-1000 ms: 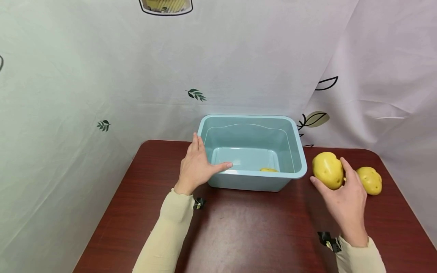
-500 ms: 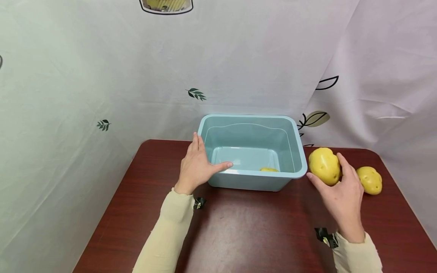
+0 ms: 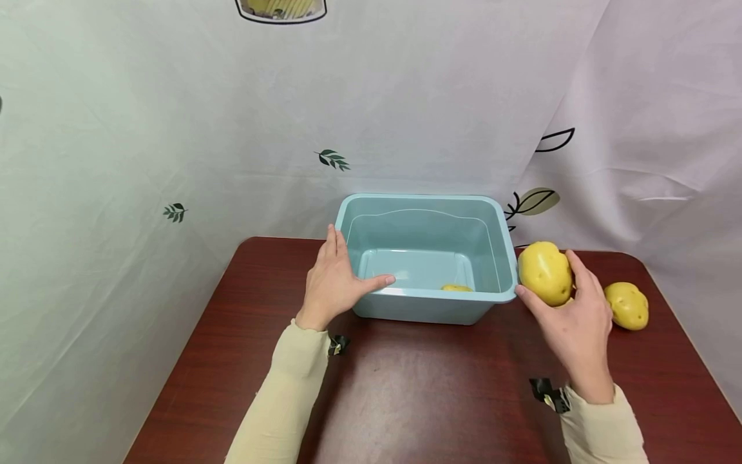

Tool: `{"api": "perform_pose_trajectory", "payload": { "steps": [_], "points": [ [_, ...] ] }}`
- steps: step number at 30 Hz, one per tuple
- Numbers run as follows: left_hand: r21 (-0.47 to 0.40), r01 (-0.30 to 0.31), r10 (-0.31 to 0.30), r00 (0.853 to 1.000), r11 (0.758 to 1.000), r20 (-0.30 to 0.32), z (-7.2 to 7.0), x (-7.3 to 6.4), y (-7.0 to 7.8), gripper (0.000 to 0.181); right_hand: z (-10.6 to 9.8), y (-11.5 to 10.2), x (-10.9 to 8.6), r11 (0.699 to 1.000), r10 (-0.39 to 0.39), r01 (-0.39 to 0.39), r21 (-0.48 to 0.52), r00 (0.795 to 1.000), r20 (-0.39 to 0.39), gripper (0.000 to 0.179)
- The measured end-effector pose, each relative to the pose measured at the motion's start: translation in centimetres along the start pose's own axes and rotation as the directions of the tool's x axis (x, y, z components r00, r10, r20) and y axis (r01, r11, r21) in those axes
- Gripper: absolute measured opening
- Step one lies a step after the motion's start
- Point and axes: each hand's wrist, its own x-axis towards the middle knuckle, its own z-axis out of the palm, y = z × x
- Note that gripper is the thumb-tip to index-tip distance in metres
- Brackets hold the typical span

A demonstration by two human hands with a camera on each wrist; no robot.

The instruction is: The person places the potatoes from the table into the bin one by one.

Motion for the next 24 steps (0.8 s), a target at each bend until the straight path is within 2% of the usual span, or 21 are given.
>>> {"api": "perform_pose_trajectory", "payload": {
  "steps": [5, 12, 24],
  "points": [
    [0.004, 0.003, -0.003, 1.000, 1.000, 0.005, 0.0, 0.0, 0.1, 0.141, 0.2, -0.2, 0.1, 1.000, -0.006, 0.006, -0.014, 1.000, -0.006, 0.087],
    [0.004, 0.002, -0.002, 1.000, 1.000, 0.004, 0.0, 0.0, 0.1, 0.141, 0.6, -0.4, 0.5, 0.996, -0.088, 0.089, 0.030, 0.995, -0.036, 0.091],
    [-0.001, 0.001, -0.001, 1.000, 1.000, 0.003, 0.0, 0.0, 0.0, 0.141, 0.9, -1.4, 1.1, 0.986, -0.155, 0.157, 0.062, 0.987, -0.031, 0.089]
  ]
}}
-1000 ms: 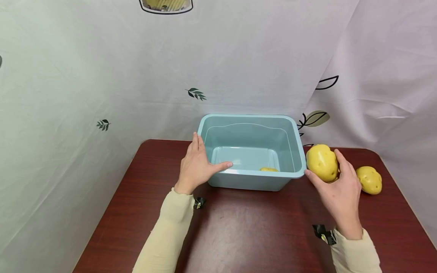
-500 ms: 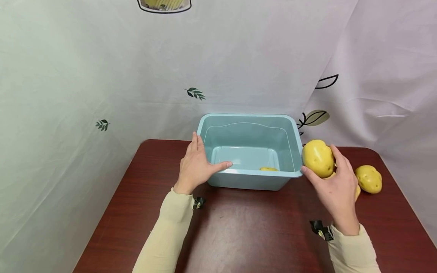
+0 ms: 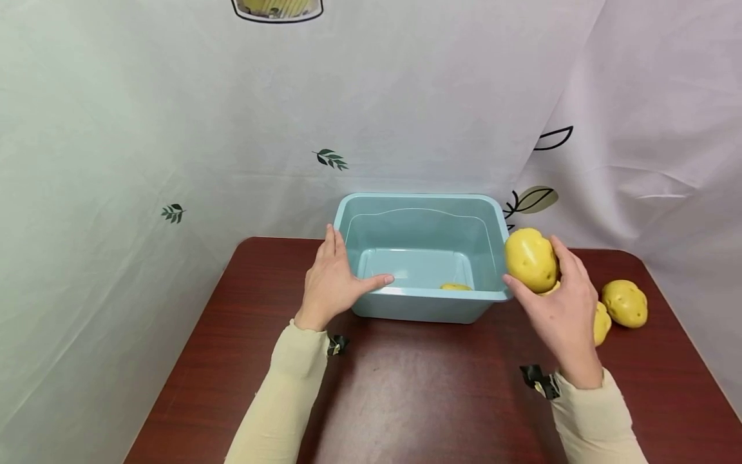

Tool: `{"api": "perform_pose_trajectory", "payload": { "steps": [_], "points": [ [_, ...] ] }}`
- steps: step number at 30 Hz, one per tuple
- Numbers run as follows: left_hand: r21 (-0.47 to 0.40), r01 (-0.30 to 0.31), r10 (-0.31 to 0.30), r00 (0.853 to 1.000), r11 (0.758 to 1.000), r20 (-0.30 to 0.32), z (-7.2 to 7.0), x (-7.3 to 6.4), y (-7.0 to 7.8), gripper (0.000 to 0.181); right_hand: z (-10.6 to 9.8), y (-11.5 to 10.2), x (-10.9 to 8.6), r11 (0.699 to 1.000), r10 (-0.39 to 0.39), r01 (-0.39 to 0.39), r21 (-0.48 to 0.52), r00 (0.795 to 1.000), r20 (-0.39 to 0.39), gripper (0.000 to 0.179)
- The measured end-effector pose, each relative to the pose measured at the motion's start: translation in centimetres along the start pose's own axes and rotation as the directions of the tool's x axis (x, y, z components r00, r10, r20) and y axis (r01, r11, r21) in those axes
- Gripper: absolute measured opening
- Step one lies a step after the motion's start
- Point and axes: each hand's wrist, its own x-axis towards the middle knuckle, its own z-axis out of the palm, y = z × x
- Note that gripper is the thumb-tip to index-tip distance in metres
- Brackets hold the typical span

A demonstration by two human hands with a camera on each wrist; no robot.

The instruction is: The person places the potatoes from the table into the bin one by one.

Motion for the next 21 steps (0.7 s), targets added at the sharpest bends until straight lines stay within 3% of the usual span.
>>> {"api": "perform_pose_trajectory", "payload": {
  "steps": [21],
  "points": [
    [0.005, 0.006, -0.006, 1.000, 1.000, 0.006, -0.1, 0.0, 0.1, 0.140, 1.4, -1.1, 0.7, 0.999, -0.032, 0.031, 0.018, 0.998, 0.053, 0.087]
  ]
}}
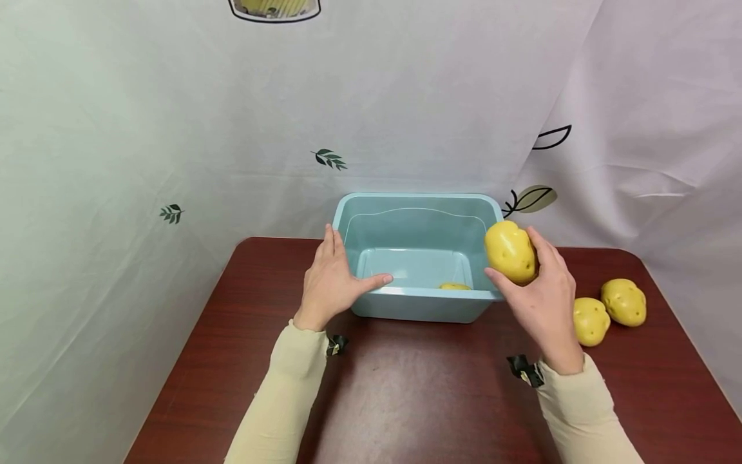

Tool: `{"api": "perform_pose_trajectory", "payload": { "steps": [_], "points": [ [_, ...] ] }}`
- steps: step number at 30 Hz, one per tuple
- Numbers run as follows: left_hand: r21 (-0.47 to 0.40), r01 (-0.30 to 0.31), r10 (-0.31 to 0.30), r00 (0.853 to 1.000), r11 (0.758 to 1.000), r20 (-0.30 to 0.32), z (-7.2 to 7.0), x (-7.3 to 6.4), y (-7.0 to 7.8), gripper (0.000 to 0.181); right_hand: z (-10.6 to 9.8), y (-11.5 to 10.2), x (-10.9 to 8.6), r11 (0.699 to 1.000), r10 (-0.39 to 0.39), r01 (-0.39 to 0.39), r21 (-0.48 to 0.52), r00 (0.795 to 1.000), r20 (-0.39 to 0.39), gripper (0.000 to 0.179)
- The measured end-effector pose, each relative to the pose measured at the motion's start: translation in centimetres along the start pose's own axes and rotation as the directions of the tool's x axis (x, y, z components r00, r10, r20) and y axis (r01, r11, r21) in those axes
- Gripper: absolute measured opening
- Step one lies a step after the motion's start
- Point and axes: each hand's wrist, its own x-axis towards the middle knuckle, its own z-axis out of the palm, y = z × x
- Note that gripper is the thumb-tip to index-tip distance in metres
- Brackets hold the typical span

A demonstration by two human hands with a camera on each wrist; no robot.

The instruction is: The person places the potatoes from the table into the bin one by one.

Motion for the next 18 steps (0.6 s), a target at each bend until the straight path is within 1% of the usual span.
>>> {"api": "perform_pose_trajectory", "payload": {
  "steps": [5, 11, 18],
  "points": [
    [-0.005, 0.001, -0.001, 1.000, 1.000, 0.000, 0.0, 0.0, 0.0, 0.140, 0.5, -0.2, 0.1, 1.000, 0.010, -0.010, -0.003, 1.000, 0.020, 0.086],
    [-0.009, 0.003, -0.003, 1.000, 1.000, 0.005, 0.0, 0.0, -0.1, 0.141, 1.1, -0.4, 0.4, 1.000, -0.016, 0.015, 0.025, 0.999, 0.030, 0.086],
    [-0.012, 0.001, -0.001, 1.000, 1.000, 0.006, 0.1, 0.0, -0.1, 0.141, 1.7, -0.4, 0.7, 1.000, -0.004, 0.002, 0.031, 0.998, 0.060, 0.084]
  ]
}}
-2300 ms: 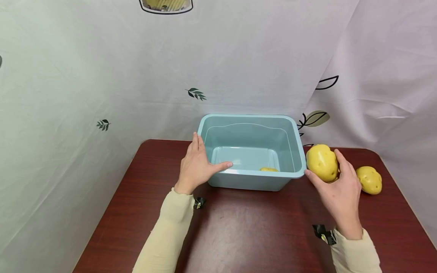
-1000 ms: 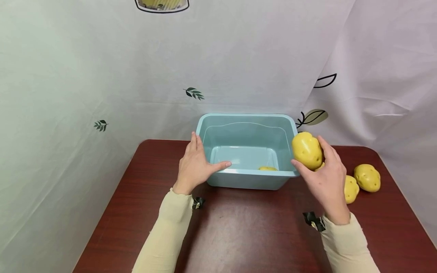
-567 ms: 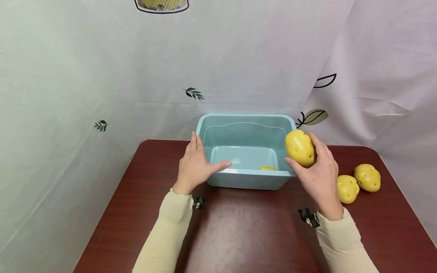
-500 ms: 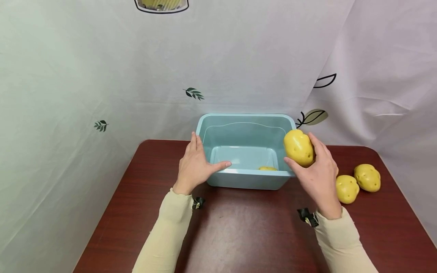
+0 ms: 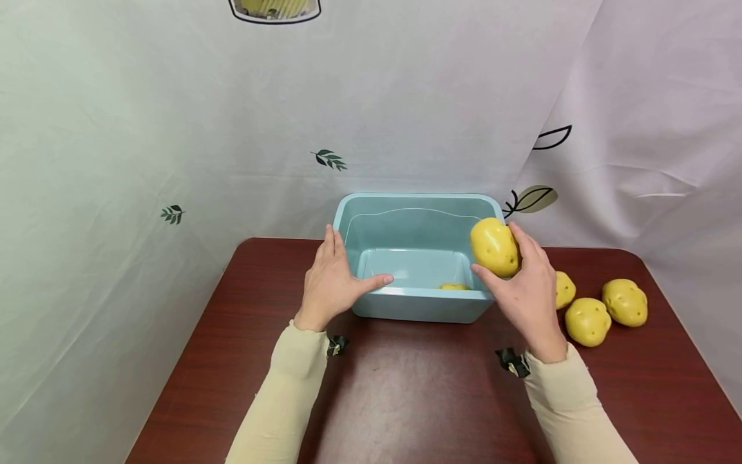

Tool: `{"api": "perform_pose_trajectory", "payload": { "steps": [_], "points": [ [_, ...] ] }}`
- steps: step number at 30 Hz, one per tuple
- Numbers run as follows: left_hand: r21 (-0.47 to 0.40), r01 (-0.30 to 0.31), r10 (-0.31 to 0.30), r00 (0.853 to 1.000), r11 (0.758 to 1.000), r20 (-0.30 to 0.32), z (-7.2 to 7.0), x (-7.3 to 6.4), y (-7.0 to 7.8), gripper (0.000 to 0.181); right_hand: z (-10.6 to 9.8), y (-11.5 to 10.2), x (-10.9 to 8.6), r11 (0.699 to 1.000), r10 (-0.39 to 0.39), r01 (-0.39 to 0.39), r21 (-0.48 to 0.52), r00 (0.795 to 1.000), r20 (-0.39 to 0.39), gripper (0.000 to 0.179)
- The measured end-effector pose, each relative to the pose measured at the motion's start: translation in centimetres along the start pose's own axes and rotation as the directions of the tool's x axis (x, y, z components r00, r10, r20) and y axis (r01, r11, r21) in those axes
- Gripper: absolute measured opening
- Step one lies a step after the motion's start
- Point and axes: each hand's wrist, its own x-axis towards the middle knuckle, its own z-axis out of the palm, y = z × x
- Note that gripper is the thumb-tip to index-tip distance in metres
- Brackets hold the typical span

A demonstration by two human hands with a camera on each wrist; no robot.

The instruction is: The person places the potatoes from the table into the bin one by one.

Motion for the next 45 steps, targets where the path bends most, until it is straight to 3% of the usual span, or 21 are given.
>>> {"api": "perform_pose_trajectory", "payload": {
  "steps": [7, 34, 45],
  "points": [
    [0.000, -0.001, 0.001, 1.000, 1.000, 0.002, 0.0, 0.0, 0.0, 0.141, 0.5, 0.0, 0.5, 1.000, -0.024, 0.024, -0.010, 1.000, 0.010, 0.084],
    [-0.002, 0.002, -0.002, 1.000, 1.000, 0.001, 0.0, 0.0, 0.1, 0.142, 1.6, 0.1, 1.4, 0.998, 0.016, -0.009, -0.058, 0.992, 0.129, 0.086],
    [-0.002, 0.002, -0.002, 1.000, 1.000, -0.002, 0.0, -0.1, 0.1, 0.142, 2.0, 0.3, 1.5, 0.996, -0.010, 0.020, -0.082, 0.993, 0.119, 0.084]
  ]
}}
